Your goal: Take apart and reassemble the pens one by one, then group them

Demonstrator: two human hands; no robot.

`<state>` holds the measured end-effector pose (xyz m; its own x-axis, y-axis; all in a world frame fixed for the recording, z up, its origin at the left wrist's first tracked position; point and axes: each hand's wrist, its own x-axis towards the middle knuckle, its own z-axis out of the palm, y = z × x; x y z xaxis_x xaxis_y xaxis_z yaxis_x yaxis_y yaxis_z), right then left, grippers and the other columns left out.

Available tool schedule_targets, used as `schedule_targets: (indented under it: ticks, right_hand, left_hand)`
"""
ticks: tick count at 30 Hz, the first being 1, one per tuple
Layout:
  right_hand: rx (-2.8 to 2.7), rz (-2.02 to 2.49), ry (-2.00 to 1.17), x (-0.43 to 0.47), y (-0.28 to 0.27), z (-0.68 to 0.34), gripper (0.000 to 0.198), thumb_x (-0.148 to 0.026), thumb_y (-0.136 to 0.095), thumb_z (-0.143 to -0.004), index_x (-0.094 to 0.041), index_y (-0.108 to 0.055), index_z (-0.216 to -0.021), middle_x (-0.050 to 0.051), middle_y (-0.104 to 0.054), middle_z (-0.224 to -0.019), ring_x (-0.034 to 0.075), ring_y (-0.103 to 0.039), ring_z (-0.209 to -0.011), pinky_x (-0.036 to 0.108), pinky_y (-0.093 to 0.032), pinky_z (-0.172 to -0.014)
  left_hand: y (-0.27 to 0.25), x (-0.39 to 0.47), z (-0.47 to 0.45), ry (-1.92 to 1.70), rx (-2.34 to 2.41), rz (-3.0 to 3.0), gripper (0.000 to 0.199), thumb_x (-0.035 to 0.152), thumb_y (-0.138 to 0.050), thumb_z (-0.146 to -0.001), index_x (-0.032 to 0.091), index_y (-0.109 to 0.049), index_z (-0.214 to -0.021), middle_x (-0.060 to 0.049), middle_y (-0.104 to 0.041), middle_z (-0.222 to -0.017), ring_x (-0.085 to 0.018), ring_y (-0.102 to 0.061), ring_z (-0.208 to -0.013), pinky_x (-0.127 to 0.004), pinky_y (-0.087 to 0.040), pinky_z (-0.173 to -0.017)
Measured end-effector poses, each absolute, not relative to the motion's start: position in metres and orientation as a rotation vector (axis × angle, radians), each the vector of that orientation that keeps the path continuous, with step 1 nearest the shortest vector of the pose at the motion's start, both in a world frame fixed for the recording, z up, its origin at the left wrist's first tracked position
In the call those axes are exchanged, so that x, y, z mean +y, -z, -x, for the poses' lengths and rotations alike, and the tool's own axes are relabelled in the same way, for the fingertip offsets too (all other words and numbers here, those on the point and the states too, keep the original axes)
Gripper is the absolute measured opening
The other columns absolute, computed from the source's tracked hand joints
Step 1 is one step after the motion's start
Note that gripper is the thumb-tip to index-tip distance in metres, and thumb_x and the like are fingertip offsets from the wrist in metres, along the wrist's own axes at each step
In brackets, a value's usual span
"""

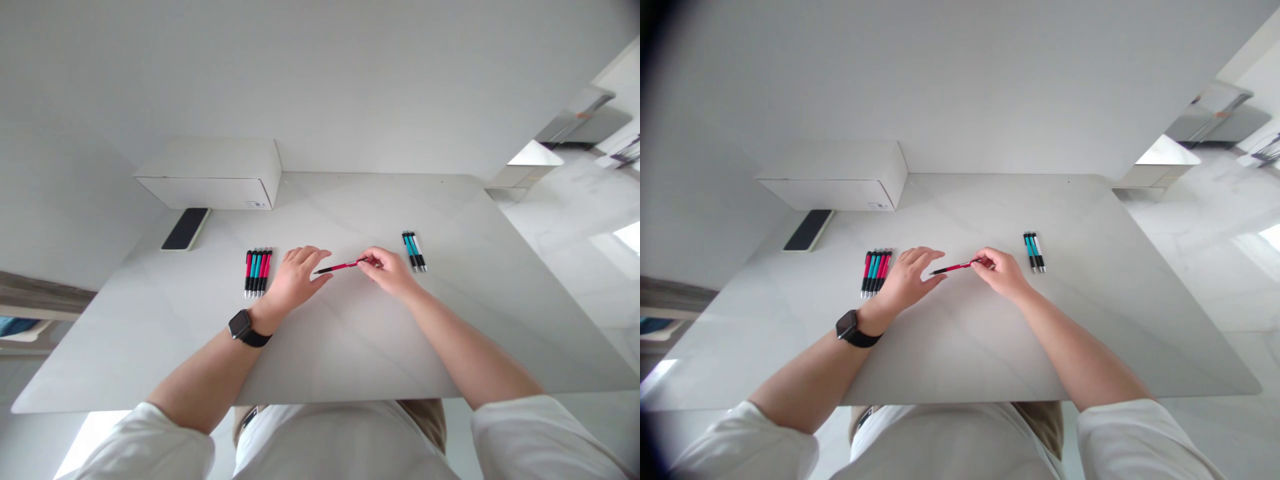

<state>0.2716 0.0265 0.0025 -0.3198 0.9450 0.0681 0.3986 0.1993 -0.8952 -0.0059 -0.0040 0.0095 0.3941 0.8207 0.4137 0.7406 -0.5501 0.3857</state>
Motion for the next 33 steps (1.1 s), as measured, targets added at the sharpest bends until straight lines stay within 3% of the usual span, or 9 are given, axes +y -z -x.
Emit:
schedule_targets:
  ticks: [4, 17, 25, 29, 33]
  right_hand:
    - [-1.607, 1.214, -1.208, 0.0369, 0.0, -0.2841, 0.035, -0.057, -0.071, -0.088, -0.025, -0.071, -0.102, 0.001, -0.068, -0.082, 0.016, -0.062, -0.066, 0.028, -0.054, -0.059]
    - [-1.524, 1.136, -1.365, 0.0363, 0.0065, -0.2785, 0.036, -0.058, -0.074, -0.088, -0.023, -0.07, -0.096, 0.004, -0.072, -0.086, 0.016, -0.063, -0.066, 0.029, -0.054, -0.058]
    - [-1.687, 1.155, -1.111, 0.031, 0.0037, -0.278, 0.033, -0.053, -0.073, -0.09, -0.024, -0.072, -0.106, 0.005, -0.07, -0.094, 0.018, -0.065, -0.077, 0.03, -0.057, -0.065]
    - [-1.704, 1.172, -1.162, 0.0302, 0.0029, -0.2779, 0.039, -0.058, -0.069, -0.092, -0.026, -0.068, -0.115, 0.006, -0.072, -0.1, 0.019, -0.066, -0.081, 0.029, -0.056, -0.064]
    - [-1.77, 1.23, -1.241, 0.0319, 0.0039, -0.2788, 0.036, -0.059, -0.059, -0.098, -0.025, -0.069, -0.103, 0.004, -0.073, -0.089, 0.018, -0.064, -0.072, 0.029, -0.054, -0.062]
  left_hand:
    - [-0.0054, 0.0009, 0.0091, -0.907, 1.494, -2.438, 0.036, 0.036, -0.07, -0.096, 0.027, -0.061, -0.13, -0.008, -0.073, -0.115, -0.029, -0.067, -0.111, -0.047, -0.047, -0.104]
    - [-0.0048, 0.0013, 0.0057, -1.112, 1.392, -2.382, 0.014, 0.037, -0.066, -0.099, 0.025, -0.073, -0.103, -0.005, -0.077, -0.097, -0.026, -0.069, -0.095, -0.047, -0.048, -0.104]
    - [-0.0056, 0.0001, 0.0062, -1.039, 1.461, -1.888, 0.02, 0.042, -0.067, -0.097, 0.026, -0.076, -0.101, -0.004, -0.079, -0.102, -0.023, -0.072, -0.09, -0.035, -0.055, -0.079]
    - [-0.006, 0.0001, 0.0065, -1.047, 1.468, -1.878, 0.019, 0.042, -0.069, -0.096, 0.026, -0.077, -0.102, -0.004, -0.079, -0.103, -0.023, -0.073, -0.094, -0.035, -0.055, -0.082]
    - [-0.006, 0.0, 0.006, -1.068, 1.467, -1.934, 0.016, 0.038, -0.071, -0.095, 0.026, -0.077, -0.102, -0.005, -0.079, -0.105, -0.025, -0.073, -0.099, -0.038, -0.055, -0.087]
